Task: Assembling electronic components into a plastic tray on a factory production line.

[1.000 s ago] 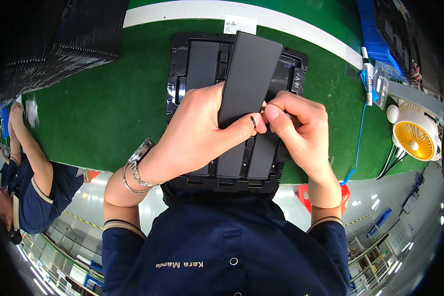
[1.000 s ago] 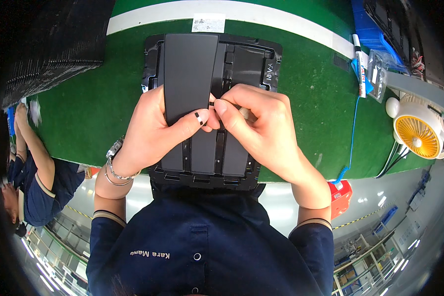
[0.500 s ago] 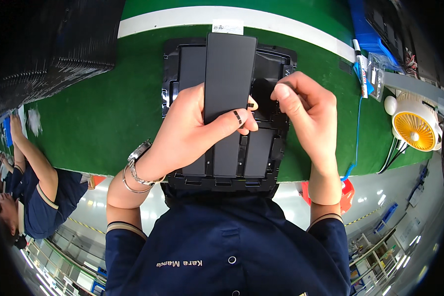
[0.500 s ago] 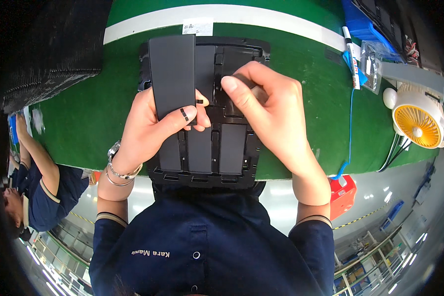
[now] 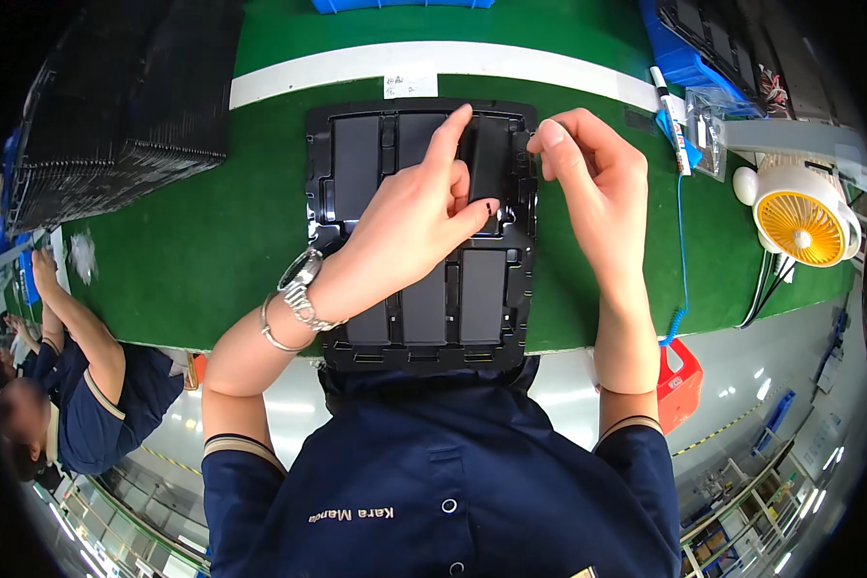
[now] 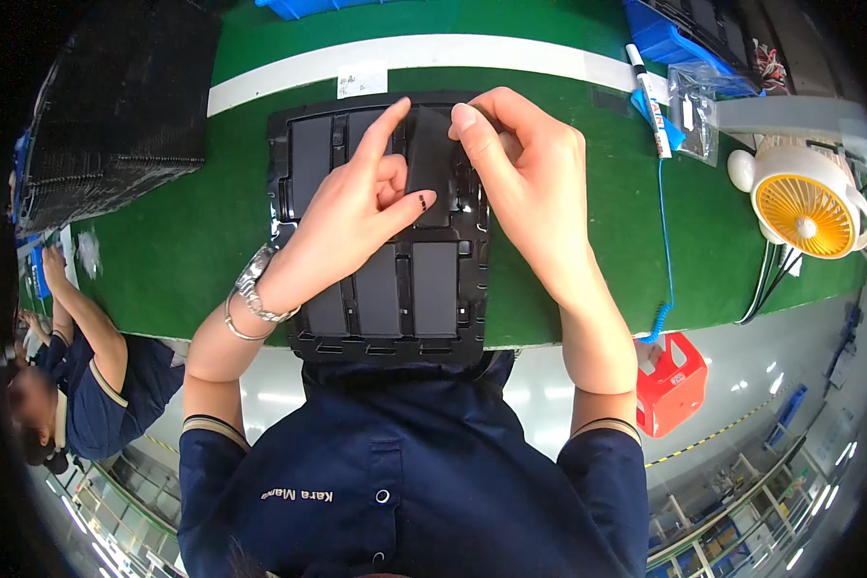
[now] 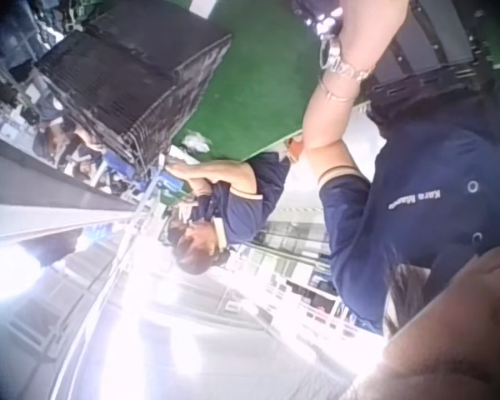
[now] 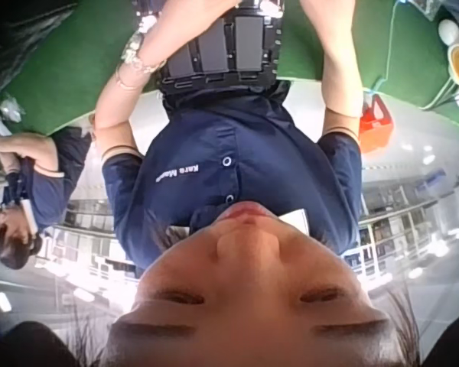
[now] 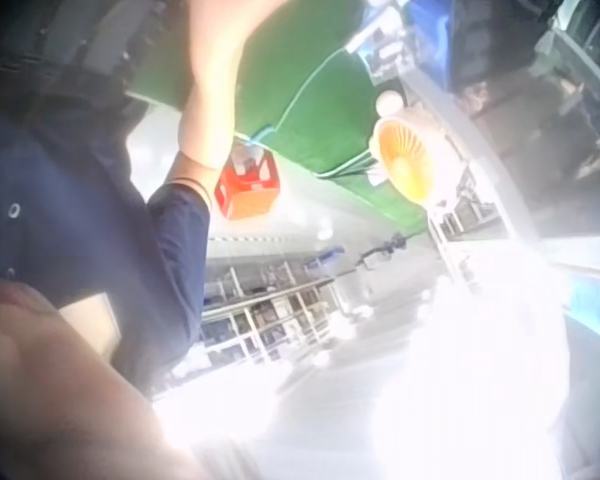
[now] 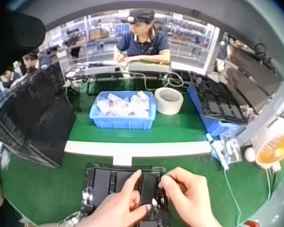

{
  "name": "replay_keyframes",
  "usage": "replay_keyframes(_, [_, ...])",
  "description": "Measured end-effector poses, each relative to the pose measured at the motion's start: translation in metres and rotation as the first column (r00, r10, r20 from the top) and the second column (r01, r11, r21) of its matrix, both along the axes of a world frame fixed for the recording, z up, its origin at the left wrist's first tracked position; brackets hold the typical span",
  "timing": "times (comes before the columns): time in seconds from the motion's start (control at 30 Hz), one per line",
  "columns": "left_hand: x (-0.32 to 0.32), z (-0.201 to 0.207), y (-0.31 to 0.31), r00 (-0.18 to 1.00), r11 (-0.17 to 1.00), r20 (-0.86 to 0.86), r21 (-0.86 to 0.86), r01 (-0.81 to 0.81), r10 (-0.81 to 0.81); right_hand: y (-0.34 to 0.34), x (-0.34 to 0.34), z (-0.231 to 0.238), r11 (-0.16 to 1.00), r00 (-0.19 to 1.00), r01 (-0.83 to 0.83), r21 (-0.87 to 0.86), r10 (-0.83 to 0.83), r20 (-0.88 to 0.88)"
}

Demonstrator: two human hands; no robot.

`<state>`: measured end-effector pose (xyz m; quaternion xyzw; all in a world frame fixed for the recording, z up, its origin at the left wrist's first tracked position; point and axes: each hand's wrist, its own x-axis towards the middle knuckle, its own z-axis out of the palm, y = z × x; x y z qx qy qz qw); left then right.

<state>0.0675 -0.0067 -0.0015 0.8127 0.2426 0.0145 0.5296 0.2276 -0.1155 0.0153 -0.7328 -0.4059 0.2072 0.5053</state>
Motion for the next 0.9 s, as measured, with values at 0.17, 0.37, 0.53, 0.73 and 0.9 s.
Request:
replay_keyframes(0.17, [0.000, -0.001, -0.007, 0.994, 0.863, -0.061, 0.493, 0.109, -0.091, 0.000, 0.002, 0.003, 0.999, 0.999, 0.030, 0.013, -0.030, 0.025])
replay_keyframes(0.37, [-0.001, -0.011, -0.009, 0.994, 0.745, -0.024, 0.660, 0.096, -0.107, -0.001, -0.008, 0.004, 0.999, 0.999, -0.009, 0.047, 0.006, 0.048])
replay_keyframes(0.53, [-0.006, 0.006, -0.005, 0.996, 0.821, 0.071, 0.571, -0.002, -0.047, -0.002, -0.012, 0.002, 0.993, 0.992, -0.114, 0.023, 0.113, 0.056])
replay_keyframes(0.73, [-0.043, 0.027, 0.006, 0.972, 0.978, 0.139, -0.118, -0.172, 0.188, -0.004, -0.036, 0.008, 0.929, 0.929, -0.370, -0.027, 0.370, -0.008])
replay_keyframes(0.9, [-0.058, 0.032, 0.007, 0.973, 0.945, 0.107, -0.281, -0.166, 0.203, -0.006, -0.055, 0.007, 0.897, 0.895, -0.441, -0.016, 0.441, 0.067])
